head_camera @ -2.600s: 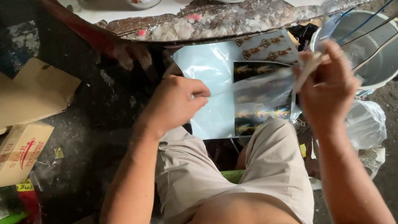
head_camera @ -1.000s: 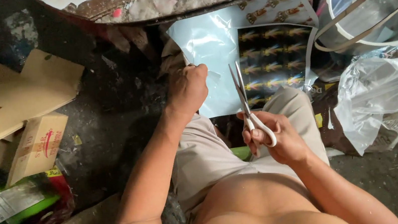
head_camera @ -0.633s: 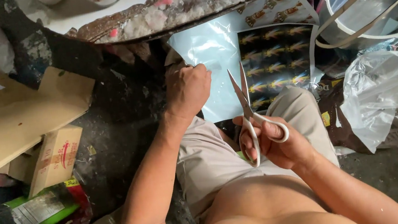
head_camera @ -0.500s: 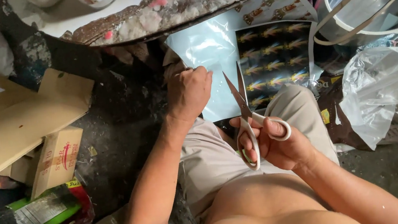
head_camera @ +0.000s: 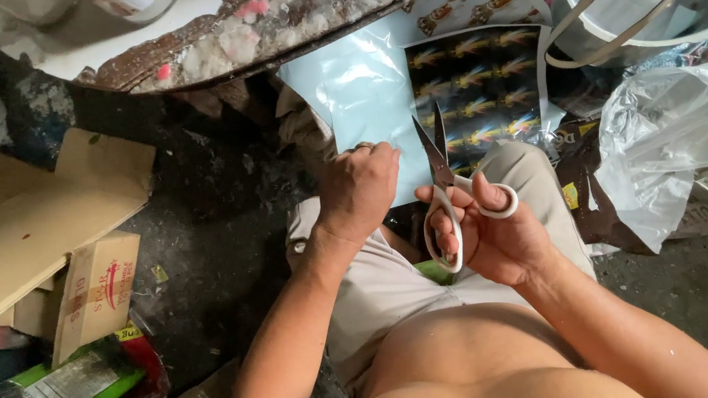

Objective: The person cuts a plastic bag with scissors, places a candle inside, and seals it with tape. They repeat this process for multiple candles, handling the plastic bags, scissors, and tape dispenser.

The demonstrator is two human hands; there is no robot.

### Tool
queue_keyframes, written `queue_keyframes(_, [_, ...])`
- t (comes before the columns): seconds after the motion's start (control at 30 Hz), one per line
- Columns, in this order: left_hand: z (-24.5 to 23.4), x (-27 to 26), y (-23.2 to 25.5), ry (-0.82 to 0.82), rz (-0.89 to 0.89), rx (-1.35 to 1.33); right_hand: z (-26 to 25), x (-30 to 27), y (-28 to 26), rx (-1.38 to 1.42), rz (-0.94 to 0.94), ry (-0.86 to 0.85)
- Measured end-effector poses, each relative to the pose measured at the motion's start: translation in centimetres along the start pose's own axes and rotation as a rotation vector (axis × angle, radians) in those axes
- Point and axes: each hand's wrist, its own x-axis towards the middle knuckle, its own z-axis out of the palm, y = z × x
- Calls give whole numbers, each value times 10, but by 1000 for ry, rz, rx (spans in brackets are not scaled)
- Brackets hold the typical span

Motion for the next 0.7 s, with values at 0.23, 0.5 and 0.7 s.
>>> queue_keyframes(0.23, [1,15,-17,15,-133,-16,34,-24,6,-43,32,-75])
queue_keyframes(0.5, [2,12,-4,-5,-51,-4,19,-14,4,1,28,-30])
queue_keyframes(0.7, [28,-9,7,-14,39,-28,-8,-2,-2,36,21,5])
